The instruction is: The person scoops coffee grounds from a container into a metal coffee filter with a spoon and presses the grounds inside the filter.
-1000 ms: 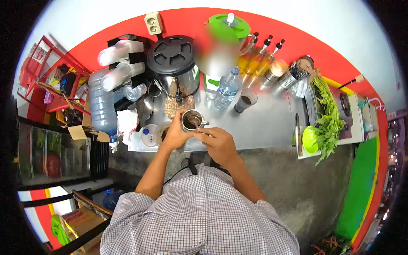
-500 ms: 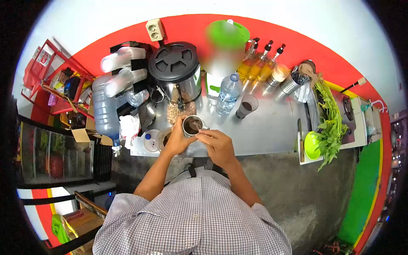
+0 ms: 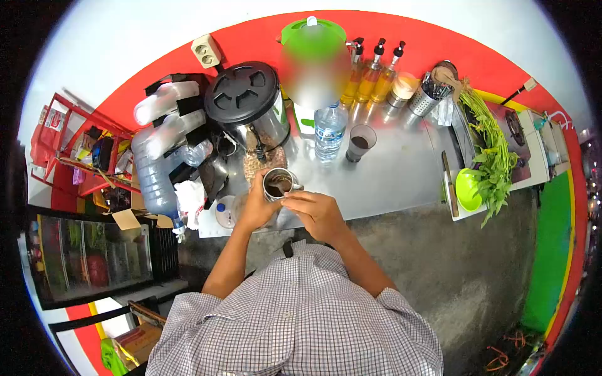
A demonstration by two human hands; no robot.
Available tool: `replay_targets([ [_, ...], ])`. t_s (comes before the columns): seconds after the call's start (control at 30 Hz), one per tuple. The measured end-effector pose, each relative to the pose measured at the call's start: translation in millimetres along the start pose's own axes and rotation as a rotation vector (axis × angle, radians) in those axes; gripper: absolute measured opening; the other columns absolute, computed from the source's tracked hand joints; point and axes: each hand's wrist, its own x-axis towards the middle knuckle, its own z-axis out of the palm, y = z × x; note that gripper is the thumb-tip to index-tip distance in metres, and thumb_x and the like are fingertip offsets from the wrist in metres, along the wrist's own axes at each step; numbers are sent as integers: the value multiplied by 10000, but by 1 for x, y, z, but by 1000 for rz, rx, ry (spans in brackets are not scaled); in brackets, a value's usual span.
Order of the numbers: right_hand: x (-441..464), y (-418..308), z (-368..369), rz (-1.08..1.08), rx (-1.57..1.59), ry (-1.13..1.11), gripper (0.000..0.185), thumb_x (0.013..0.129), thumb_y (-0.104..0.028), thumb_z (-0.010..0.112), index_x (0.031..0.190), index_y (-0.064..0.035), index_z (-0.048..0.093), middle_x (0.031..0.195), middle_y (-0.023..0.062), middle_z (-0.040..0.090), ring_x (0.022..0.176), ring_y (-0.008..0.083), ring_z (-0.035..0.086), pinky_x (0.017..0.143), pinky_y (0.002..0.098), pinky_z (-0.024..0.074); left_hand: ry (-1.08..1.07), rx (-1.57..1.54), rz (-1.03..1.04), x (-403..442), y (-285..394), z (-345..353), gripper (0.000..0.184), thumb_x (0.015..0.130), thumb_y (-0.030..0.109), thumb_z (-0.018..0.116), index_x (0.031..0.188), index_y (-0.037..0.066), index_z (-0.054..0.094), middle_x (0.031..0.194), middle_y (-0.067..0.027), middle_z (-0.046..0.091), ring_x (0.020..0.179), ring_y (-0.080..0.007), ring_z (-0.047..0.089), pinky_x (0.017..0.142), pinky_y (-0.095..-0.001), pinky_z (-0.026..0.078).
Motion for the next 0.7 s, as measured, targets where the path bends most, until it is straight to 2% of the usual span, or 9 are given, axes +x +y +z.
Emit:
replay_targets([
  [0.07,-1,-4,-2,95,78,-6,270,936,41,721,1180,-31,814,1201,171,795,1042,326,788,898,381,629,-14,-80,-2,1,-9,2,849,797,214,964,1481,121,470,1387,-178,624,1347,-378,546,1165,-486,374],
  [0.23,-2,2,2,1,-46,77,291,913,7,740,1183,-72,812,1210,157,786,1014,338,781,859,391,632,-33,-13,-7,1,-4,0,884,797,224,968,1502,115,447,1388,-177,624,1347,-376,544,1177,-485,357],
  [0.37,-2,-8,3,57,-29,-22,295,925,56,692,1175,-51,808,1269,144,776,1083,332,768,920,369,624,-23,3,-39,1,-16,0,895,800,218,965,1508,100,432,1390,-213,616,1358,-395,546,1177,-499,382],
  [0.43,3,-15,-2,119,36,-33,281,938,32,695,1195,-41,783,1203,153,778,1049,333,770,886,393,627,-36,1,-28,2,-10,-3,891,803,211,965,1508,91,432,1398,-218,616,1350,-398,565,1164,-495,408],
  [0.5,-3,-1,1,144,117,29,224,978,31,675,1181,-12,761,1141,155,780,1039,311,776,889,364,618,-51,-54,-31,4,-7,-2,897,794,205,972,1502,80,436,1409,-214,618,1335,-396,583,1154,-488,419],
  [0.57,-5,3,2,304,315,194,165,1023,20,655,1166,18,738,1088,153,778,1029,287,777,885,345,603,-5,82,71,2,-8,1,872,809,67,951,1496,61,413,1374,-152,681,1270,-271,689,1077,-403,549],
  [0.6,-2,-2,-2,299,257,194,137,1056,-1,645,1153,41,732,1079,152,782,1027,244,774,882,336,598,-20,-19,-19,3,-6,1,908,775,214,988,1491,76,445,1402,-196,627,1328,-387,590,1152,-490,417],
  [0.63,0,0,-2,229,138,185,115,1063,-14,652,1112,48,736,1075,156,778,1027,219,770,880,331,600,-19,-19,1,2,-5,1,905,777,217,987,1489,77,447,1394,-188,631,1325,-383,591,1147,-489,418],
  [0.7,0,0,4,208,133,191,111,1072,-20,645,1140,46,702,1117,151,776,1028,197,761,900,338,600,-33,-8,-12,2,-3,-1,897,778,215,988,1484,78,452,1386,-185,634,1315,-381,595,1141,-488,422],
])
